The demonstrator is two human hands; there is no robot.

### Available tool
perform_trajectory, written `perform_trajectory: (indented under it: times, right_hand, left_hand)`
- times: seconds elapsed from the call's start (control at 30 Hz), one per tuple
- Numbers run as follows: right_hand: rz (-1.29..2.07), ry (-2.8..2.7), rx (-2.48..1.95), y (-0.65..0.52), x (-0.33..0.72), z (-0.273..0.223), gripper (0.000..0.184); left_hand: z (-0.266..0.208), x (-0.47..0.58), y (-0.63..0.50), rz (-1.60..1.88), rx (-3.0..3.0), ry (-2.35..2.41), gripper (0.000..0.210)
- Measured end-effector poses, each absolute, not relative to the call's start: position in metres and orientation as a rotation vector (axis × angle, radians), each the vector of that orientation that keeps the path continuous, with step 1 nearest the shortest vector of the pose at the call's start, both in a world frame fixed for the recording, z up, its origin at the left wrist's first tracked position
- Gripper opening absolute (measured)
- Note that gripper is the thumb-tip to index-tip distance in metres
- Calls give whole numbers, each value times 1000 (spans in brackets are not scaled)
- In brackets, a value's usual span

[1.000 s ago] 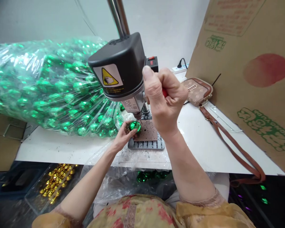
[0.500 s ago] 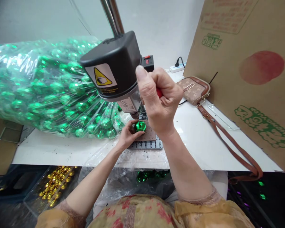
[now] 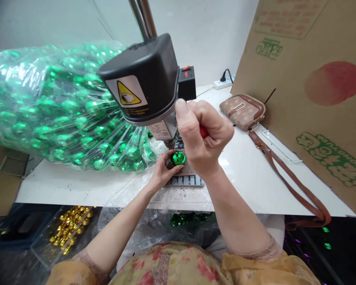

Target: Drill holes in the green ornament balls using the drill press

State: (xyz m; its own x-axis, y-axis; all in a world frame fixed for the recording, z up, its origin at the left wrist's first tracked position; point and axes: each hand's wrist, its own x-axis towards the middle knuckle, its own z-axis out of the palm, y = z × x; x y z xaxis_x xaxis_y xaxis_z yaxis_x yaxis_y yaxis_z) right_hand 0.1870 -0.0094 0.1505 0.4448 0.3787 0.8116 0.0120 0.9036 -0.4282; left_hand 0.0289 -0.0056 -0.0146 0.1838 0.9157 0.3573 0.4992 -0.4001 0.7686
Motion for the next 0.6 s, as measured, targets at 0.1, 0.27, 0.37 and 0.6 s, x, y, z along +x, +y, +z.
perform_trajectory:
  times: [0.1, 0.27, 0.37, 0.6]
  right_hand:
    - [182, -1074, -356, -7, 185, 144, 50]
    - [151, -1061, -319, -5, 184, 136, 49]
    - [131, -1072, -368, -8, 185, 133, 49]
    - [97, -1080, -270, -4, 187, 122, 51]
  left_hand:
    - [-15, 30, -6, 1133, 1959, 1316, 55]
    - [-14, 31, -8, 1126, 1907, 1317, 54]
    - [-13, 32, -9, 1120, 1888, 1318, 53]
    - [-11, 33, -9, 1120, 1868, 1323, 53]
